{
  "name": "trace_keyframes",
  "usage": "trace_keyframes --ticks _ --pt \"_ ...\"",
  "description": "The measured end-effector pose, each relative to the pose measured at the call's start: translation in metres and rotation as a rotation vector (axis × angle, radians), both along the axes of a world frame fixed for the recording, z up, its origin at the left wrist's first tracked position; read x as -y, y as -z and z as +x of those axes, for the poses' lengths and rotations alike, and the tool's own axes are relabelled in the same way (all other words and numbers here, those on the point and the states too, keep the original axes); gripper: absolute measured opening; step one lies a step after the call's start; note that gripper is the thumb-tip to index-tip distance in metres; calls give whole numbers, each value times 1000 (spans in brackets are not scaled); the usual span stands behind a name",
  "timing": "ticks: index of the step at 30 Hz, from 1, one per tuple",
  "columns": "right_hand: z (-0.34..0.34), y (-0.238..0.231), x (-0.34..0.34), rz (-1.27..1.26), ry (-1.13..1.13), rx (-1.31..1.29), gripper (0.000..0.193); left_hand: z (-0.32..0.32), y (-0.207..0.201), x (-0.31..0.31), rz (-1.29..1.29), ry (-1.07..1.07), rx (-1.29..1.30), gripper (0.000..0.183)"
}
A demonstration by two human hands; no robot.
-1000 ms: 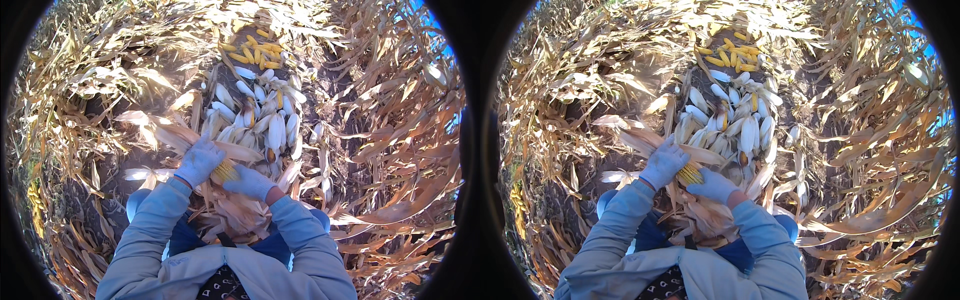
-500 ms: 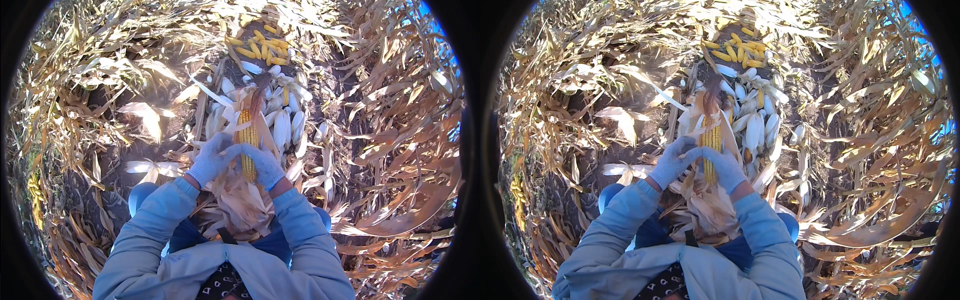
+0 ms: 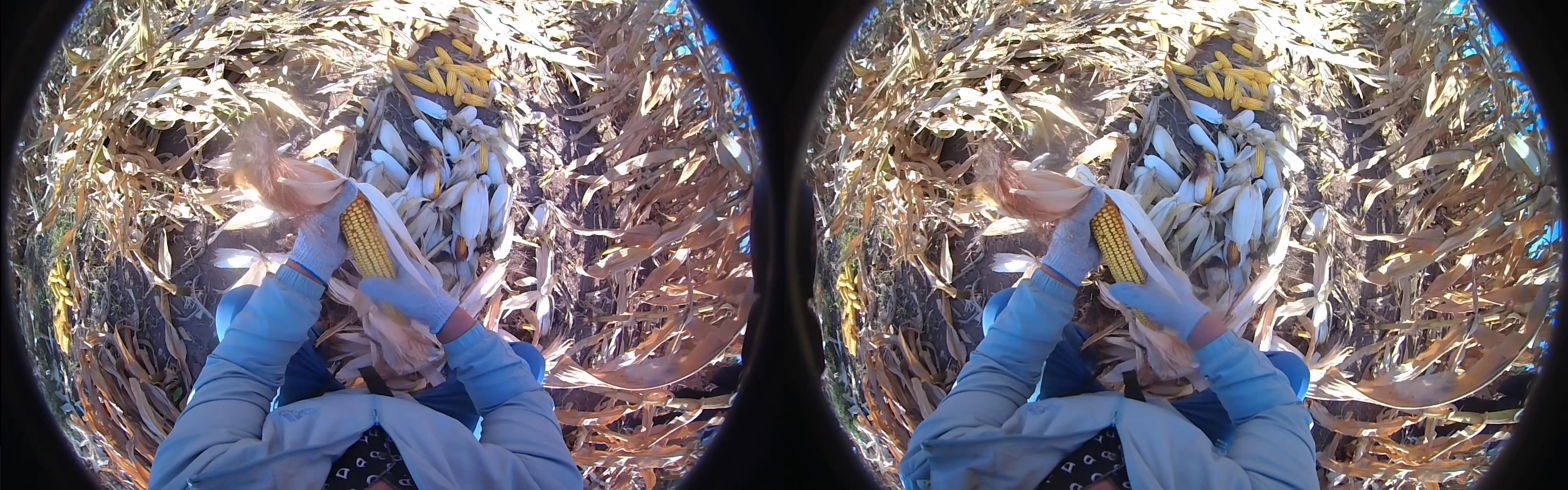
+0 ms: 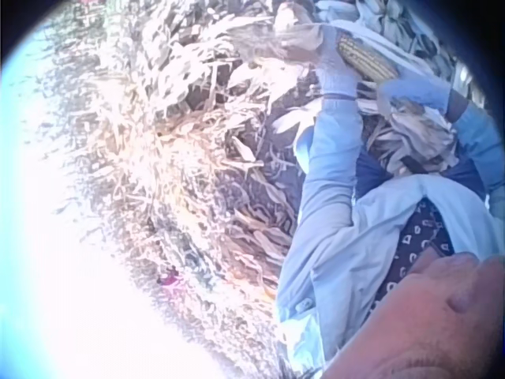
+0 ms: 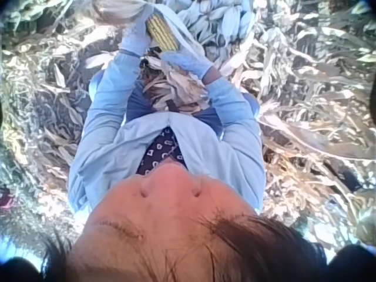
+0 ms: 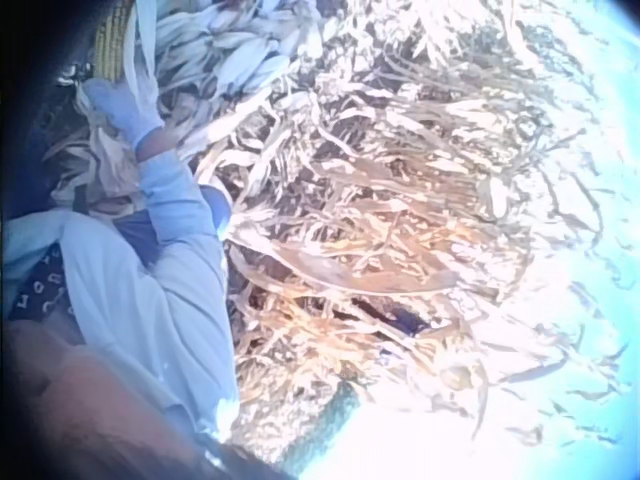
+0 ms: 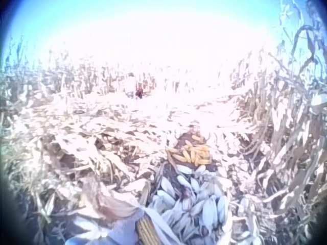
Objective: The person sits in a cornfield and repeatedly shucks corn cobs by hand, removing husks and silk. Shucked cobs are placed in a growing pile on the ground while discarded husks accumulate nearby.
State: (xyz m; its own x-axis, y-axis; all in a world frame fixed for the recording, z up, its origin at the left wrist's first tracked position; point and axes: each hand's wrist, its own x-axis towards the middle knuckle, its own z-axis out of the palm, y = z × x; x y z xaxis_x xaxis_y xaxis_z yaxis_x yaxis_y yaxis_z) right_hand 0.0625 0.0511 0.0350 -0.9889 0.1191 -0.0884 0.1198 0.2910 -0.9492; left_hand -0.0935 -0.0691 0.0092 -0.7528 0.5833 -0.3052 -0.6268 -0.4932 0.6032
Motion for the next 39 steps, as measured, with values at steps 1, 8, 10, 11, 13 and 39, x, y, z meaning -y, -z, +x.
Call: trace_keyframes --ticks 1,8,10,11,13,39 --pt "0 -3 2 18 -2 -2 96 0 0 3 -3 -13 4 24" --pt "3 3 0 8 -49 -105 92 2 -13 7 63 -29 -88 32" --pt "-1 17 5 -119 -71 -132 88 1 -8 8 138 -13 -147 36" --pt "-1 16 6 -69 -83 -97 86 0 -2 8 138 -29 -126 37" --pt "0 12 8 34 -101 -28 81 0 0 5 142 -55 -85 39" --pt "3 69 -71 953 -186 -22 53 8 -17 13 -205 92 -88 54"
